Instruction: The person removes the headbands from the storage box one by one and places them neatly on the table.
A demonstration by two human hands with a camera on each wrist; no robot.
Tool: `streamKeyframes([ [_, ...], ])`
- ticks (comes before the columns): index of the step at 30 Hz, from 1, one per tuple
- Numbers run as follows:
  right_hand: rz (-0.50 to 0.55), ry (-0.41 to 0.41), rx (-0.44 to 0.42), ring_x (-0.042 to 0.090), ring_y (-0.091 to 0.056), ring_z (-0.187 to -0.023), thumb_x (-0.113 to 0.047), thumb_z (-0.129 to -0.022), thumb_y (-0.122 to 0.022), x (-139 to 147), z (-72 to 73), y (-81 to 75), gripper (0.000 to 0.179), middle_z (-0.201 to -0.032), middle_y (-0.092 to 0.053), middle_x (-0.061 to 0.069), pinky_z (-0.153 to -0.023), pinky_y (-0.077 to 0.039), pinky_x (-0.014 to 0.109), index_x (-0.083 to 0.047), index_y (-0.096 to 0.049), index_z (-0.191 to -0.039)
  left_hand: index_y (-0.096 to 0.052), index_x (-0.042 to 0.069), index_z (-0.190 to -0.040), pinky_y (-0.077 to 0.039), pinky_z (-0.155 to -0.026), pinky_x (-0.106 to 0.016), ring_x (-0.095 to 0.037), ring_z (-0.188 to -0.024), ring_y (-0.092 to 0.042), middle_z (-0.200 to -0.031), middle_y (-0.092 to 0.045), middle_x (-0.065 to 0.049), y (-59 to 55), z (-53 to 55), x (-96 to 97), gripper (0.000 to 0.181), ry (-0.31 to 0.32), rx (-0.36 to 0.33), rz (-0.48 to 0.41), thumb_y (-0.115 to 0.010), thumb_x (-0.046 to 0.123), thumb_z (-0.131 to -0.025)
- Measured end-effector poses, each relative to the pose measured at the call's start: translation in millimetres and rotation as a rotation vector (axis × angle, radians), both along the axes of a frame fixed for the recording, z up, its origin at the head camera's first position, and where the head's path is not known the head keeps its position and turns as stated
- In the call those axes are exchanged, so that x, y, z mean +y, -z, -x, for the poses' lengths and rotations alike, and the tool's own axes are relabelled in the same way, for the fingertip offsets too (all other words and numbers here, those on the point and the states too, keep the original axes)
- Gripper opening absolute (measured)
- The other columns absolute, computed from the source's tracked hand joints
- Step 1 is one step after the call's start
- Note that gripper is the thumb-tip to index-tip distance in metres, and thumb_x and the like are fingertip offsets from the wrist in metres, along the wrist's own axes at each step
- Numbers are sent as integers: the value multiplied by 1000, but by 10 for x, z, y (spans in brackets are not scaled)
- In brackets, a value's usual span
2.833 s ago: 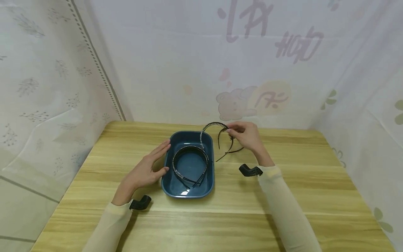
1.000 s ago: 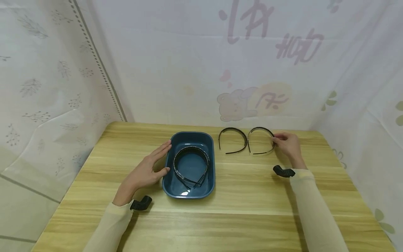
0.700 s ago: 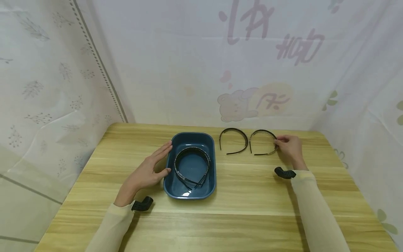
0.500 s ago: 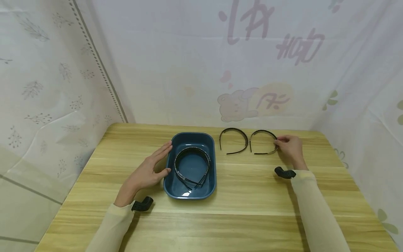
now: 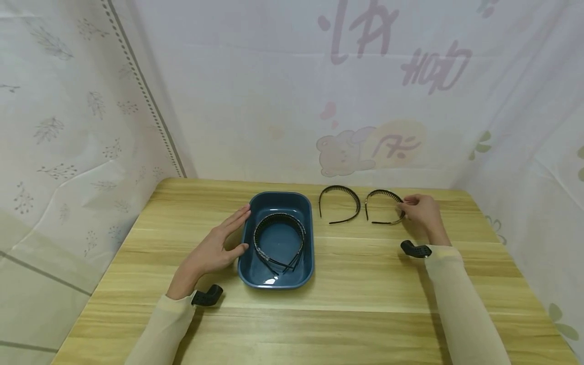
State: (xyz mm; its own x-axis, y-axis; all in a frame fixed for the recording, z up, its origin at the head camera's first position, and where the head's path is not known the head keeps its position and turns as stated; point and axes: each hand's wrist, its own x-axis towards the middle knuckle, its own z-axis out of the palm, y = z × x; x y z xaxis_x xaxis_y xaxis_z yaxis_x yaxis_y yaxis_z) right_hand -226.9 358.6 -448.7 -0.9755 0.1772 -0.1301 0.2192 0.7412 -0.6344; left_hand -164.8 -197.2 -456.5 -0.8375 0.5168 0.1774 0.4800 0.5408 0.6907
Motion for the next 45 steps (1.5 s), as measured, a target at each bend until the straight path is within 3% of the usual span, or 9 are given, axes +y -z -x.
streamKeyframes([
  [3, -31, -42, -10, 47, -60, -120, -36, -102, -62, 6, -2, -11, 58, -135, -59, 33, -98, -52, 56, 6, -55, -141, -29, 7, -162, -27, -122, -64, -34, -159, -21, -173, -19, -6, -6, -2, 8, 81, 2, 4, -3, -69, 7, -92],
  [8, -45, -113, -14, 50, -49, -134, -36, -103, -60, -2, 8, -11, 64, -146, -49, 34, -108, -44, 63, 5, -44, -150, -29, 7, -162, -28, -122, -64, -34, -159, -21, -173, -19, -5, -7, -3, 10, 81, 0, 3, -2, -69, 7, -92],
  [19, -54, -174, 27, 52, -38, -145, -49, -101, -59, -164, -15, -91, 74, -158, -38, 31, -113, -36, 69, -6, -39, -157, -29, 8, -162, -27, -122, -63, -33, -159, -21, -173, -19, -5, -4, -6, 10, 81, 0, 5, 3, -70, 8, -92],
  [31, -32, -248, 90, 51, -31, -149, -52, -98, -63, -386, -18, -138, 80, -164, -32, 27, -118, -28, 70, -10, -35, -159, -29, 6, -162, -26, -122, -64, -34, -159, -20, -173, -19, -6, -34, 5, 30, 80, 2, -5, 3, -69, 7, -92],
  [39, 20, -353, 148, 47, -31, -150, -36, -99, -68, -624, -11, -130, 76, -167, -29, 20, -118, -34, 65, -9, -32, -161, -29, 7, -162, -26, -122, -64, -34, -159, -21, -173, -19, -5, -11, 9, 14, 80, -7, 5, 12, -69, 8, -92],
  [45, 8, -390, 153, 46, -32, -150, -34, -98, -70, -781, -24, -157, 78, -168, -27, 19, -117, -35, 65, -10, -31, -161, -30, 8, -162, -27, -121, -66, -34, -159, -22, -173, -20, -5, 7, 4, 10, 80, -9, 16, 9, -69, 9, -93],
])
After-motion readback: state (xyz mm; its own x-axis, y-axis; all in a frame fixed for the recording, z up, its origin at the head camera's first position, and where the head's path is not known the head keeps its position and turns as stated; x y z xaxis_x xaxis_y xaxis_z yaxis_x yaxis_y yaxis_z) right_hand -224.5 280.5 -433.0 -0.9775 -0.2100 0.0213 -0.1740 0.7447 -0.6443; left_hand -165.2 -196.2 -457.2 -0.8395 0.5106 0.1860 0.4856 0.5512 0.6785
